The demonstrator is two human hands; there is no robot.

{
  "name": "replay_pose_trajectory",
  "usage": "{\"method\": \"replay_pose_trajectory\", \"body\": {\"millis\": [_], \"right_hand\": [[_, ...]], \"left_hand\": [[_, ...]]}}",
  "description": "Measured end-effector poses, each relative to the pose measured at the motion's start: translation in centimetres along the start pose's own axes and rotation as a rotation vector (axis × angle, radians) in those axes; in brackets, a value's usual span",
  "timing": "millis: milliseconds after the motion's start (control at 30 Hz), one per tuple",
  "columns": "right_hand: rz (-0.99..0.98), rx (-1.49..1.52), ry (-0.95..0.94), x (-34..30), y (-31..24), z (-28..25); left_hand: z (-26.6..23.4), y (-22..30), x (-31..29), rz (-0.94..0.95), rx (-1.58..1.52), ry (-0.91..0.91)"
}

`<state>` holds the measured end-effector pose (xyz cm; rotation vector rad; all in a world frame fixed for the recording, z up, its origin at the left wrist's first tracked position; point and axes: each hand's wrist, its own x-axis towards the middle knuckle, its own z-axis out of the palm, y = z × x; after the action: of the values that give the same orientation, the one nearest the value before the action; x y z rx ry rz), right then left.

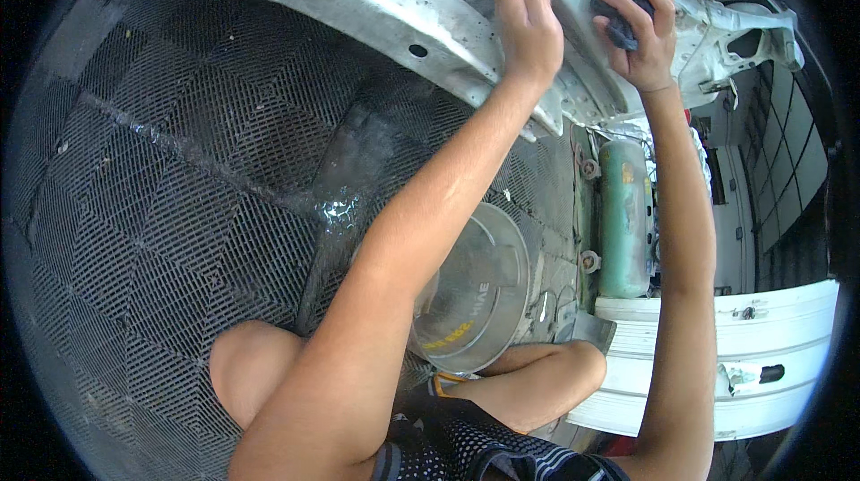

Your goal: The person scrubs a white car bumper with a dark sponge, repeatedly dipping it into a bucket of water. They work on the front and side edges of the bumper while sitting on the floor.

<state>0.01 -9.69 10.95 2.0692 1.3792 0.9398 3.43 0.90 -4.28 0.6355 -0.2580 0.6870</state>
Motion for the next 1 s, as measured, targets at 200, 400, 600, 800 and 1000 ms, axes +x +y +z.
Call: {"method": "replay_pose_trajectory", "body": {"millis": [200, 400, 600, 800, 1000], "right_hand": [[0.022, -0.024, 0.034, -0.5, 0.1, 0.2], [0.026, 0.015, 0.068, 0.3, -0.2, 0.0], [0.059, 0.007, 0.057, 0.2, -0.4, 0.2], [0.058, -0.005, 0.040, 0.2, -0.6, 0.0], [0.058, -0.013, 0.018, 0.2, -0.4, 0.1]], "left_hand": [[1.1, 0.8, -2.0, 0.056, -0.004, -0.063], [2.4, 1.4, -4.2, 0.063, 0.065, -0.048], [-2.6, 1.1, 4.7, 0.001, 0.268, 0.130], [-3.8, 1.3, 5.2, -0.047, 0.366, 0.050], [-6.6, 4.5, 9.9, -0.269, 0.043, 0.091]]}}
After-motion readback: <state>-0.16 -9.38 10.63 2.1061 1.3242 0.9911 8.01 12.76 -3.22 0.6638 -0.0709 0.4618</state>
